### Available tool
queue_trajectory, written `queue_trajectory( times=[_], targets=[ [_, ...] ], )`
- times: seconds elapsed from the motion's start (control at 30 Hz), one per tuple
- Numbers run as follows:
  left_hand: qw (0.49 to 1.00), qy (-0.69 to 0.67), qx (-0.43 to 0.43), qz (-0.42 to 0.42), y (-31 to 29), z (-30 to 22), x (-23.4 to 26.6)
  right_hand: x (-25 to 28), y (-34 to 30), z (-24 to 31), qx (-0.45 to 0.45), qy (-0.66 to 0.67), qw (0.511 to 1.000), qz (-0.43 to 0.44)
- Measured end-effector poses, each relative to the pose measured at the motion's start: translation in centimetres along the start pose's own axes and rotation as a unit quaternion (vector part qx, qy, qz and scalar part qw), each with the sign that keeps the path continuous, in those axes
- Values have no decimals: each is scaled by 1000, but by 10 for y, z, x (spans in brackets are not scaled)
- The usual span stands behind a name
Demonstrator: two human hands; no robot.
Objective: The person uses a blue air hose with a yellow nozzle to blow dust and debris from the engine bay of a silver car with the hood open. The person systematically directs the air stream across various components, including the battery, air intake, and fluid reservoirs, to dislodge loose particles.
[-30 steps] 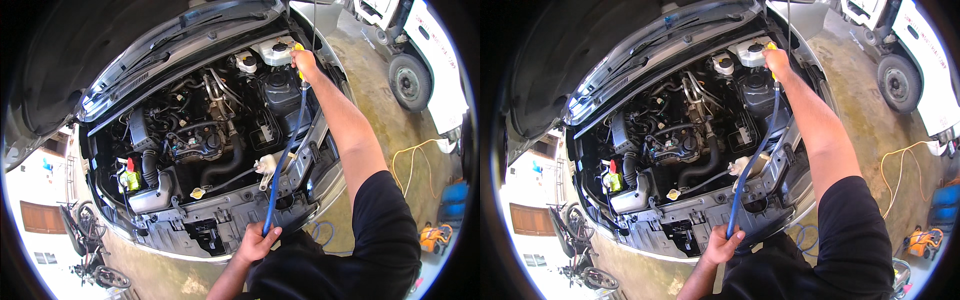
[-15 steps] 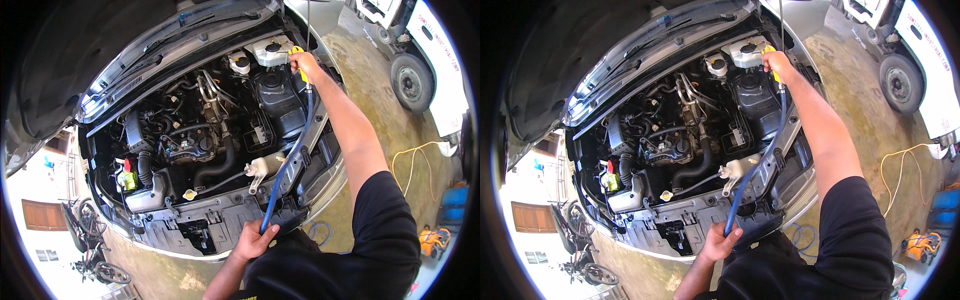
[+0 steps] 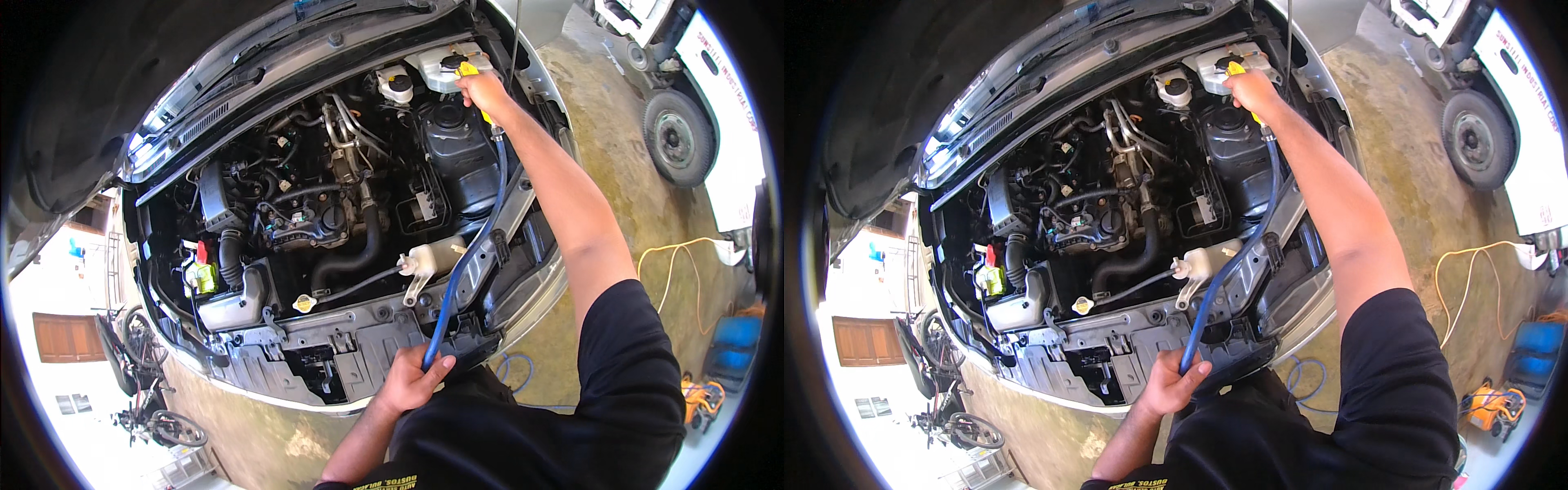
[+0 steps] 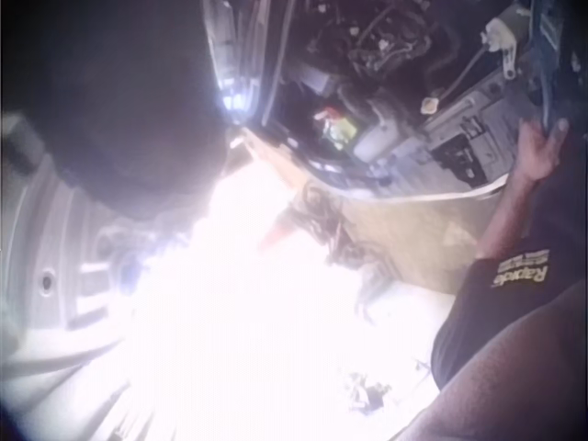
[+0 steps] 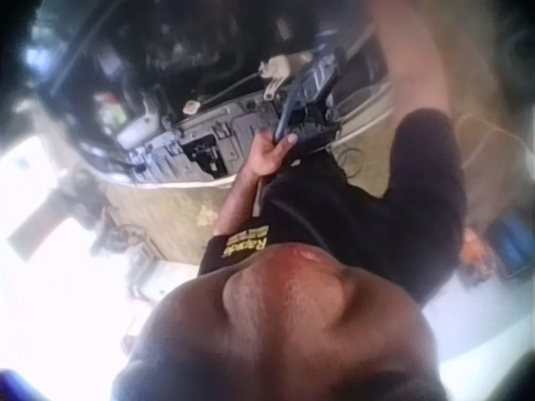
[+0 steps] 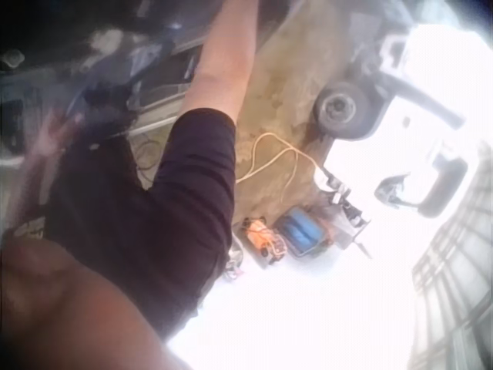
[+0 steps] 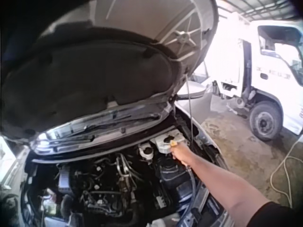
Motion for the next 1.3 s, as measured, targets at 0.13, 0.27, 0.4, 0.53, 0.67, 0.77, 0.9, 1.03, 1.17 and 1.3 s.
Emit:
queue_trajectory(
  times=[0.13,0.27,0.4,0.53,0.67,0.77,0.9,1.03,1.17,1.3],
  targets=[
    [1000,-23,3,-10,-1,0,3,-8,8,-7,-32,-103,993,-41],
    [999,-27,-10,-22,-4,-3,9,-6,2,-9,-40,-90,995,-28],
    [999,-35,2,-21,-6,4,12,-2,-1,-12,-42,-85,995,-32],
    [1000,-24,-11,-14,-2,-1,13,5,2,-22,-47,-53,998,-6],
    [1000,-23,-11,1,0,2,14,-1,1,-17,-40,-91,995,-26],
    [1000,-25,-15,-5,-2,0,16,23,7,-21,-44,-123,986,-101],
    [998,-64,-12,-17,-4,-2,13,50,2,-17,-36,95,982,-157],
    [998,-51,-21,-11,-2,0,11,60,-1,-17,-43,55,985,-158],
    [998,-46,-30,-6,0,-3,7,51,0,-18,-15,58,989,-139],
    [999,-26,-33,-7,1,-1,9,60,13,-18,-4,57,976,-209]
  ],
)
Point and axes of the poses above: each hand's wrist, its own y-axis towards the middle knuckle, its own x-axis out of the back of the hand, z = x × y, the point moved 3 cm from there along y, towards the middle knuckle, and after that the axes turned 1 degree about z, right-handed, at the moved point
